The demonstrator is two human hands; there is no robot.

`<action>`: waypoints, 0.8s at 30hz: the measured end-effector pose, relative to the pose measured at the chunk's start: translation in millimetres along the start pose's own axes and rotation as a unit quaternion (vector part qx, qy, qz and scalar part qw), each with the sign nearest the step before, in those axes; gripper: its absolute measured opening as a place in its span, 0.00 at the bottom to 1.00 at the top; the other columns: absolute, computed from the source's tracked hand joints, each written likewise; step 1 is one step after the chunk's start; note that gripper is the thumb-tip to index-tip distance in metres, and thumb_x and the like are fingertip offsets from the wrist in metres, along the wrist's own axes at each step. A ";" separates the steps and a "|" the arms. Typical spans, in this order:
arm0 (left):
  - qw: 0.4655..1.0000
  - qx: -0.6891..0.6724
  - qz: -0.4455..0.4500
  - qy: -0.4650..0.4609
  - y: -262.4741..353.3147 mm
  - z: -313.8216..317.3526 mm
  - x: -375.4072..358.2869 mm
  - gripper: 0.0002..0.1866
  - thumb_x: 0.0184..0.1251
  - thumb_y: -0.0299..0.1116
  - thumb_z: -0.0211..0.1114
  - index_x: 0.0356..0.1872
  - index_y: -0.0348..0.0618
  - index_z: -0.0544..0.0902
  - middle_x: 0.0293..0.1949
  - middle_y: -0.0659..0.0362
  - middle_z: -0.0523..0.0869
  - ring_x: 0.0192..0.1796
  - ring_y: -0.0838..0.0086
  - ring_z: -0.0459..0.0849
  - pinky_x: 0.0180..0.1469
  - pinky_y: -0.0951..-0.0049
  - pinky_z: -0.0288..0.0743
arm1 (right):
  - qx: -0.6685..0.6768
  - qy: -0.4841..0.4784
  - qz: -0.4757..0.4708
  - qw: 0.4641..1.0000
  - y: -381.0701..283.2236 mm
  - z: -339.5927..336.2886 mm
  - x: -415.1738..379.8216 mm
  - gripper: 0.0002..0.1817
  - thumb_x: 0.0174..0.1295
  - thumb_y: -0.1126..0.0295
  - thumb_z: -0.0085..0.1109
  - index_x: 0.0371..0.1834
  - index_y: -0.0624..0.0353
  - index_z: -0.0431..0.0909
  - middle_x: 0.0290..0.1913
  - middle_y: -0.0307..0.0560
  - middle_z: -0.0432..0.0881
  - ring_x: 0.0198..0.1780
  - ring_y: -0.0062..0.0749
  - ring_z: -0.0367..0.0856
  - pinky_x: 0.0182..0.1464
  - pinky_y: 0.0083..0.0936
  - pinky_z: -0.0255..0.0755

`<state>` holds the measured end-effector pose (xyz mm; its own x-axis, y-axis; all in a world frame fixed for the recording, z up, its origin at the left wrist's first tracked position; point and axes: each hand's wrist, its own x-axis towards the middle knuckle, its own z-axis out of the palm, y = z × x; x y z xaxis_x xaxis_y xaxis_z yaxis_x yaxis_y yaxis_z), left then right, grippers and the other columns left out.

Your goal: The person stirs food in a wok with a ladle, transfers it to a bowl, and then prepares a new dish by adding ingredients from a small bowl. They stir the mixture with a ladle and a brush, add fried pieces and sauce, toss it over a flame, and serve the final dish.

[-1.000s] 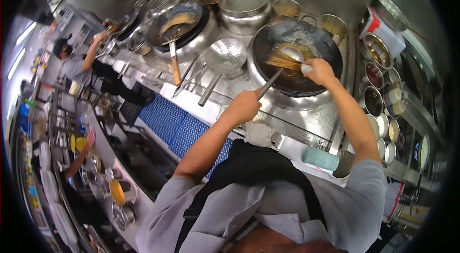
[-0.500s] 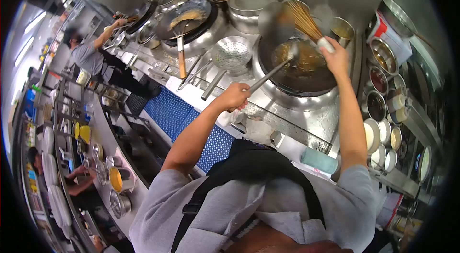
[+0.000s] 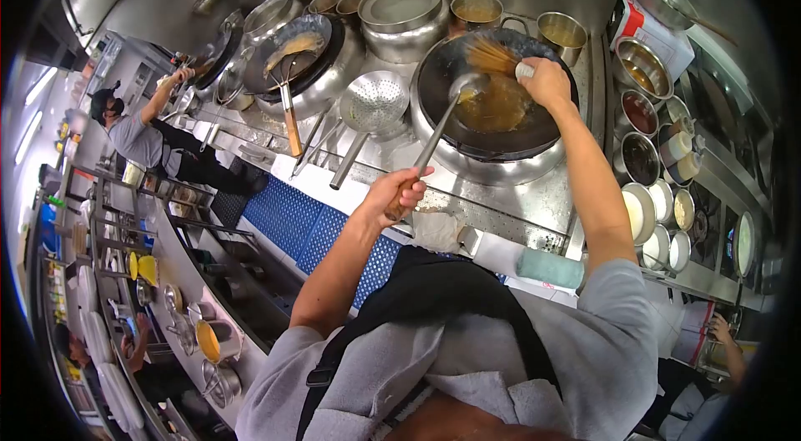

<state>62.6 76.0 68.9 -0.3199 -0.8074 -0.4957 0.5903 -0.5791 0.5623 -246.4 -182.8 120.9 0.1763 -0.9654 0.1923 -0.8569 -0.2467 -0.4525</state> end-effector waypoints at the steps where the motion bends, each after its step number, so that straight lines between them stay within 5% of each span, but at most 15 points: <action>1: 0.995 -0.095 -0.016 -0.041 -3.4 -1.4 1.9 0.23 0.81 0.37 0.56 0.66 0.29 0.72 0.35 0.58 0.78 0.25 0.83 0.71 0.22 0.84 0.72 | 0.010 0.005 -0.010 1.000 -4.9 0.5 -4.8 0.24 0.57 0.63 0.74 0.60 0.48 0.86 0.52 0.57 0.89 0.56 0.52 0.87 0.60 0.43 0.79; 2: 0.978 -0.189 -0.031 -0.083 -5.4 -1.6 5.2 0.24 0.81 0.38 0.55 0.66 0.28 0.72 0.37 0.56 0.79 0.26 0.83 0.71 0.22 0.84 0.73 | 0.018 0.011 -0.022 1.000 -12.0 2.9 -12.6 0.24 0.57 0.63 0.74 0.59 0.49 0.87 0.51 0.57 0.89 0.55 0.52 0.87 0.60 0.44 0.79; 4: 0.983 -0.173 -0.048 -0.027 1.2 5.8 8.9 0.24 0.80 0.38 0.51 0.65 0.26 0.70 0.39 0.53 0.78 0.27 0.82 0.71 0.23 0.84 0.74 | -0.003 0.064 -0.082 0.995 -18.4 21.9 -34.4 0.22 0.56 0.62 0.75 0.57 0.48 0.87 0.49 0.56 0.90 0.54 0.52 0.88 0.59 0.44 0.80; 7: 0.981 -0.181 -0.063 -0.019 16.0 -4.1 12.0 0.20 0.80 0.35 0.50 0.60 0.26 0.70 0.37 0.53 0.78 0.25 0.83 0.70 0.23 0.84 0.72 | -0.042 -0.037 -0.084 0.995 -14.5 47.9 -50.1 0.23 0.55 0.62 0.76 0.56 0.46 0.88 0.49 0.56 0.90 0.53 0.52 0.88 0.59 0.44 0.80; 10: 0.997 0.048 -0.015 0.055 23.2 -14.0 8.1 0.20 0.75 0.32 0.59 0.61 0.28 0.73 0.34 0.57 0.78 0.25 0.85 0.68 0.21 0.83 0.69 | -0.067 -0.063 -0.038 0.995 -13.7 9.3 -35.9 0.22 0.54 0.63 0.75 0.55 0.46 0.89 0.49 0.56 0.90 0.52 0.52 0.88 0.57 0.45 0.81; 11: 0.950 0.288 -0.012 0.117 19.3 -15.7 2.6 0.19 0.71 0.28 0.64 0.58 0.29 0.76 0.32 0.52 0.83 0.26 0.71 0.80 0.26 0.69 0.77 | -0.085 -0.004 -0.044 0.995 -22.3 -11.4 -38.1 0.23 0.55 0.63 0.75 0.56 0.46 0.88 0.48 0.57 0.90 0.52 0.52 0.88 0.56 0.44 0.82; 12: 0.868 0.462 0.085 0.157 9.0 -28.5 0.2 0.18 0.70 0.28 0.65 0.57 0.30 0.76 0.34 0.49 0.85 0.29 0.64 0.83 0.30 0.64 0.78 | -0.049 0.054 -0.058 0.996 -23.1 -28.8 -38.1 0.23 0.56 0.63 0.75 0.57 0.46 0.88 0.48 0.56 0.90 0.50 0.51 0.89 0.56 0.44 0.82; 13: 0.744 0.616 0.178 0.189 -5.1 -49.3 -0.8 0.18 0.69 0.29 0.66 0.56 0.32 0.77 0.36 0.46 0.87 0.32 0.57 0.86 0.34 0.59 0.80 | 0.040 0.135 -0.113 0.984 -19.0 -44.0 -38.1 0.24 0.57 0.62 0.76 0.59 0.47 0.87 0.50 0.56 0.90 0.47 0.51 0.90 0.56 0.42 0.81; 14: 0.580 0.742 0.264 0.208 -12.3 -64.2 -5.1 0.18 0.68 0.29 0.66 0.56 0.33 0.77 0.38 0.42 0.88 0.36 0.51 0.89 0.38 0.53 0.82 | 0.085 0.074 -0.044 0.993 -38.8 -76.7 -44.7 0.25 0.57 0.63 0.77 0.60 0.49 0.86 0.52 0.55 0.89 0.48 0.52 0.89 0.56 0.42 0.80; 16: 0.534 0.757 0.255 0.275 -6.0 -77.1 -22.6 0.20 0.66 0.29 0.67 0.57 0.39 0.77 0.47 0.38 0.87 0.45 0.40 0.87 0.49 0.45 0.79 | 0.163 0.162 -0.161 0.960 -41.4 -84.3 -44.4 0.26 0.56 0.63 0.78 0.60 0.51 0.86 0.51 0.55 0.89 0.51 0.52 0.88 0.57 0.43 0.79; 20: 0.511 0.723 0.305 0.350 -11.5 -85.7 -45.0 0.21 0.63 0.24 0.67 0.57 0.45 0.78 0.41 0.41 0.87 0.42 0.41 0.87 0.45 0.47 0.80 | -0.034 -0.001 -0.135 0.990 -16.7 -64.4 -29.6 0.24 0.53 0.64 0.78 0.55 0.53 0.88 0.49 0.56 0.90 0.53 0.52 0.88 0.58 0.42 0.79; 23: 0.541 0.693 0.348 0.326 -29.0 -109.9 -44.8 0.21 0.63 0.23 0.67 0.59 0.41 0.78 0.35 0.46 0.87 0.34 0.52 0.88 0.38 0.56 0.80 | -0.107 -0.039 -0.067 0.991 -4.6 -78.4 -30.0 0.20 0.51 0.65 0.77 0.50 0.53 0.91 0.48 0.57 0.90 0.53 0.53 0.88 0.58 0.42 0.79; 24: 0.599 0.661 0.345 0.291 -33.2 -110.8 -42.4 0.21 0.65 0.23 0.67 0.59 0.40 0.77 0.34 0.49 0.86 0.31 0.57 0.85 0.36 0.58 0.78 | -0.072 -0.004 -0.054 0.996 -9.6 -81.9 -36.1 0.21 0.51 0.65 0.77 0.50 0.53 0.90 0.47 0.57 0.90 0.53 0.53 0.88 0.58 0.41 0.79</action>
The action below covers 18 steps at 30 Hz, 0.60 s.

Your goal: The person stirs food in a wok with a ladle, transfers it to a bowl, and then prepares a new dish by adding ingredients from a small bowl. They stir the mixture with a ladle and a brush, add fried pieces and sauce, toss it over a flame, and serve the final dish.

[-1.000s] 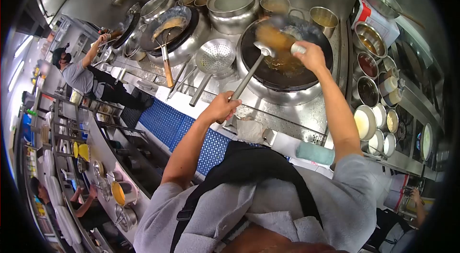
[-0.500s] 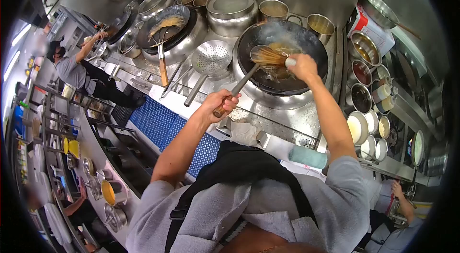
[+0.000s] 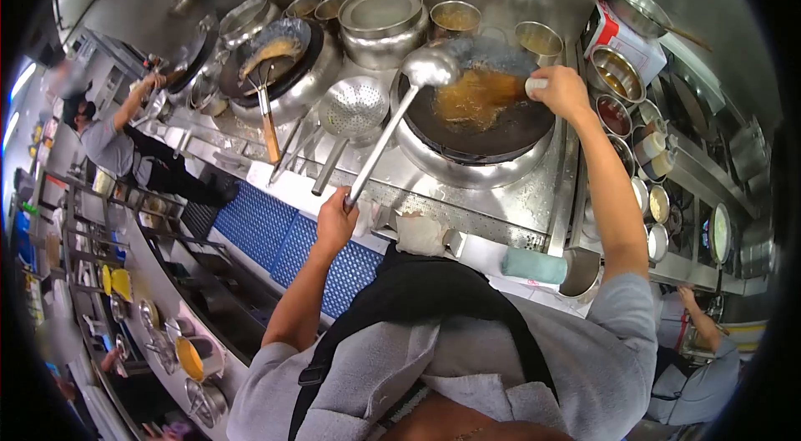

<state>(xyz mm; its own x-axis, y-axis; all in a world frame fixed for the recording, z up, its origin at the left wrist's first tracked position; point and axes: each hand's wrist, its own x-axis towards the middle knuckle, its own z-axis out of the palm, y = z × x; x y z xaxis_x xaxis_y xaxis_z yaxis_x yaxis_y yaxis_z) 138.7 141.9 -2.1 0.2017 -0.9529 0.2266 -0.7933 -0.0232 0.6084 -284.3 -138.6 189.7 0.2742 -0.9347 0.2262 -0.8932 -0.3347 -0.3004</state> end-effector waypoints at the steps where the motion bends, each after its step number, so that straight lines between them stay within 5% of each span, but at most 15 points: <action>1: 0.997 -0.070 -0.012 -0.031 0.9 5.6 -0.9 0.20 0.66 0.23 0.67 0.59 0.39 0.77 0.32 0.51 0.84 0.28 0.62 0.83 0.33 0.61 0.77 | 0.034 0.031 0.016 0.999 -6.6 -6.1 -6.8 0.21 0.52 0.65 0.77 0.51 0.54 0.90 0.47 0.57 0.90 0.52 0.53 0.88 0.58 0.41 0.79; 2: 0.988 -0.140 -0.027 -0.061 1.7 12.7 -3.8 0.20 0.67 0.23 0.67 0.59 0.38 0.76 0.31 0.54 0.83 0.25 0.67 0.81 0.30 0.63 0.75 | 0.068 0.058 0.032 0.996 -14.5 -12.4 -14.8 0.21 0.52 0.65 0.77 0.51 0.54 0.90 0.46 0.57 0.90 0.52 0.53 0.88 0.58 0.40 0.79; 3: 0.933 -0.310 -0.136 -0.125 25.4 9.6 -3.4 0.19 0.72 0.26 0.65 0.62 0.36 0.75 0.26 0.60 0.78 0.23 0.80 0.74 0.24 0.73 0.69 | 0.121 0.061 0.067 0.989 -30.9 -22.0 -23.2 0.21 0.54 0.64 0.78 0.52 0.54 0.89 0.47 0.56 0.90 0.53 0.51 0.88 0.58 0.38 0.79; 6: 0.750 -0.572 -0.252 -0.216 82.9 -16.5 10.8 0.21 0.78 0.26 0.57 0.69 0.40 0.73 0.25 0.65 0.72 0.20 0.84 0.67 0.17 0.81 0.62 | 0.158 0.190 -0.093 0.964 -57.1 -2.0 -48.5 0.21 0.56 0.64 0.77 0.53 0.54 0.89 0.51 0.55 0.89 0.53 0.51 0.87 0.59 0.37 0.79; 8: 0.692 -0.631 -0.246 -0.250 95.6 -30.1 13.3 0.20 0.78 0.26 0.57 0.68 0.42 0.73 0.24 0.66 0.70 0.19 0.83 0.66 0.18 0.80 0.63 | 0.111 0.059 -0.144 0.982 -61.1 18.6 -49.1 0.22 0.57 0.65 0.76 0.55 0.53 0.88 0.55 0.53 0.88 0.55 0.51 0.87 0.60 0.40 0.79; 12: 0.628 -0.678 -0.280 -0.259 82.9 -20.5 7.0 0.20 0.79 0.26 0.56 0.69 0.42 0.72 0.24 0.67 0.68 0.19 0.84 0.64 0.18 0.79 0.62 | 0.023 0.066 -0.058 0.996 -55.0 -5.6 -31.9 0.23 0.58 0.64 0.74 0.58 0.50 0.87 0.55 0.52 0.88 0.53 0.51 0.87 0.59 0.42 0.79; 14: 0.761 -0.553 -0.246 -0.234 79.0 -12.2 -7.7 0.23 0.77 0.25 0.59 0.71 0.42 0.71 0.24 0.65 0.72 0.19 0.83 0.68 0.19 0.78 0.65 | 0.075 0.180 -0.057 0.979 -58.1 -12.6 -28.9 0.22 0.58 0.63 0.74 0.57 0.50 0.88 0.53 0.51 0.89 0.49 0.50 0.89 0.54 0.40 0.81; 16: 0.879 -0.395 -0.189 -0.189 72.7 -11.4 -19.7 0.25 0.75 0.26 0.61 0.72 0.41 0.71 0.25 0.64 0.77 0.20 0.82 0.71 0.20 0.76 0.67 | 0.195 0.148 -0.046 0.969 -62.0 -15.3 -21.3 0.22 0.57 0.62 0.75 0.56 0.50 0.88 0.48 0.53 0.90 0.50 0.50 0.89 0.53 0.40 0.82; 18: 0.944 -0.251 -0.121 -0.178 53.1 -25.8 -33.5 0.26 0.72 0.26 0.64 0.71 0.43 0.73 0.29 0.55 0.82 0.23 0.70 0.79 0.26 0.70 0.73 | 0.099 0.033 -0.012 0.995 -58.4 -15.9 -5.7 0.22 0.55 0.62 0.75 0.55 0.51 0.89 0.46 0.54 0.91 0.50 0.50 0.89 0.55 0.40 0.81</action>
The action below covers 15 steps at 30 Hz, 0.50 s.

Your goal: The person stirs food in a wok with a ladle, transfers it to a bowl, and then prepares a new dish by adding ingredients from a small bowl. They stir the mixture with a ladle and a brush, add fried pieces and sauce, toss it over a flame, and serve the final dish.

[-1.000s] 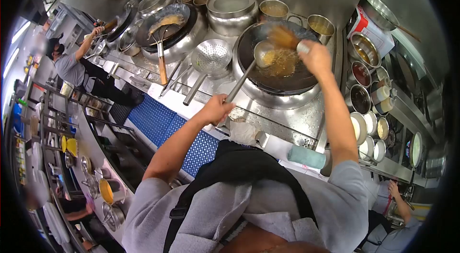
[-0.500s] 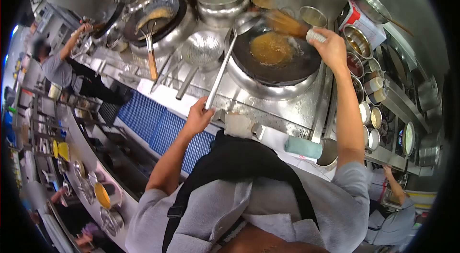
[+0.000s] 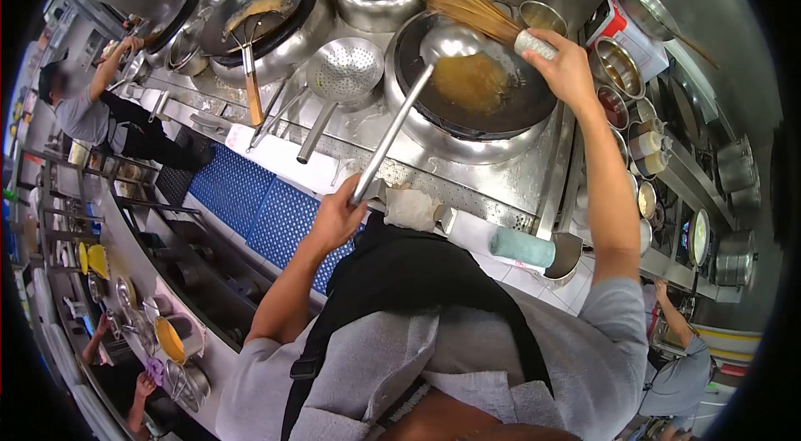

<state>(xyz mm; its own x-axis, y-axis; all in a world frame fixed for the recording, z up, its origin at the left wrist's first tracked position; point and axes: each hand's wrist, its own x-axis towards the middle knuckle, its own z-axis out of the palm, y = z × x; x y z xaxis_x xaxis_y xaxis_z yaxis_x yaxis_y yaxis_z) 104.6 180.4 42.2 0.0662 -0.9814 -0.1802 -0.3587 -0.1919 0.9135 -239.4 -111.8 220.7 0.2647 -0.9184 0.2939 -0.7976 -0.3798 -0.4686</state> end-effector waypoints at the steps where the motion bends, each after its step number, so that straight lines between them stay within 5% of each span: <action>1: 0.996 0.082 0.025 0.012 -7.1 -12.4 -8.7 0.27 0.71 0.26 0.65 0.70 0.44 0.74 0.32 0.51 0.85 0.24 0.64 0.83 0.28 0.67 0.76 | -0.049 -0.057 0.020 0.997 5.0 1.1 8.4 0.22 0.55 0.62 0.75 0.54 0.52 0.89 0.45 0.55 0.91 0.50 0.50 0.89 0.55 0.40 0.81; 3: 0.981 0.190 0.031 0.004 -4.4 -23.9 -23.8 0.29 0.65 0.26 0.69 0.69 0.51 0.77 0.38 0.44 0.89 0.35 0.50 0.90 0.38 0.61 0.83 | -0.117 -0.125 -0.033 0.985 50.2 21.5 20.2 0.21 0.54 0.62 0.75 0.52 0.52 0.89 0.45 0.55 0.90 0.51 0.51 0.89 0.56 0.41 0.80; 7: 0.947 0.285 0.130 -0.073 24.9 -25.0 -27.5 0.32 0.61 0.31 0.71 0.69 0.56 0.77 0.42 0.51 0.90 0.39 0.51 0.90 0.43 0.55 0.85 | -0.227 -0.214 -0.041 0.949 107.7 48.8 38.9 0.18 0.52 0.64 0.74 0.48 0.54 0.90 0.46 0.56 0.90 0.52 0.51 0.88 0.58 0.42 0.79; 11: 0.929 0.304 0.142 -0.156 35.9 29.3 14.4 0.29 0.65 0.34 0.67 0.69 0.56 0.77 0.41 0.49 0.89 0.41 0.50 0.89 0.45 0.52 0.82 | -0.214 -0.104 -0.033 0.971 126.0 136.7 85.2 0.16 0.58 0.61 0.69 0.49 0.52 0.89 0.50 0.55 0.89 0.54 0.53 0.87 0.59 0.45 0.79; 15: 0.925 0.273 0.190 -0.184 11.0 109.9 64.2 0.29 0.66 0.34 0.67 0.70 0.51 0.78 0.40 0.47 0.88 0.42 0.49 0.88 0.47 0.50 0.81 | -0.200 -0.128 -0.060 0.970 85.8 172.8 58.5 0.18 0.58 0.60 0.70 0.51 0.51 0.88 0.49 0.57 0.89 0.54 0.55 0.87 0.60 0.47 0.79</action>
<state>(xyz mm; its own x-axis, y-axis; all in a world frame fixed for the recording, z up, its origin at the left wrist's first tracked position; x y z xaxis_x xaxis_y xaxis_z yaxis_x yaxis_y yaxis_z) 2.6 115.7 0.6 -0.4458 -0.8908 -0.0874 -0.7148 0.2955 0.6339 -198.7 -217.1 53.7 0.4541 -0.8868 0.0863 -0.8853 -0.4600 -0.0685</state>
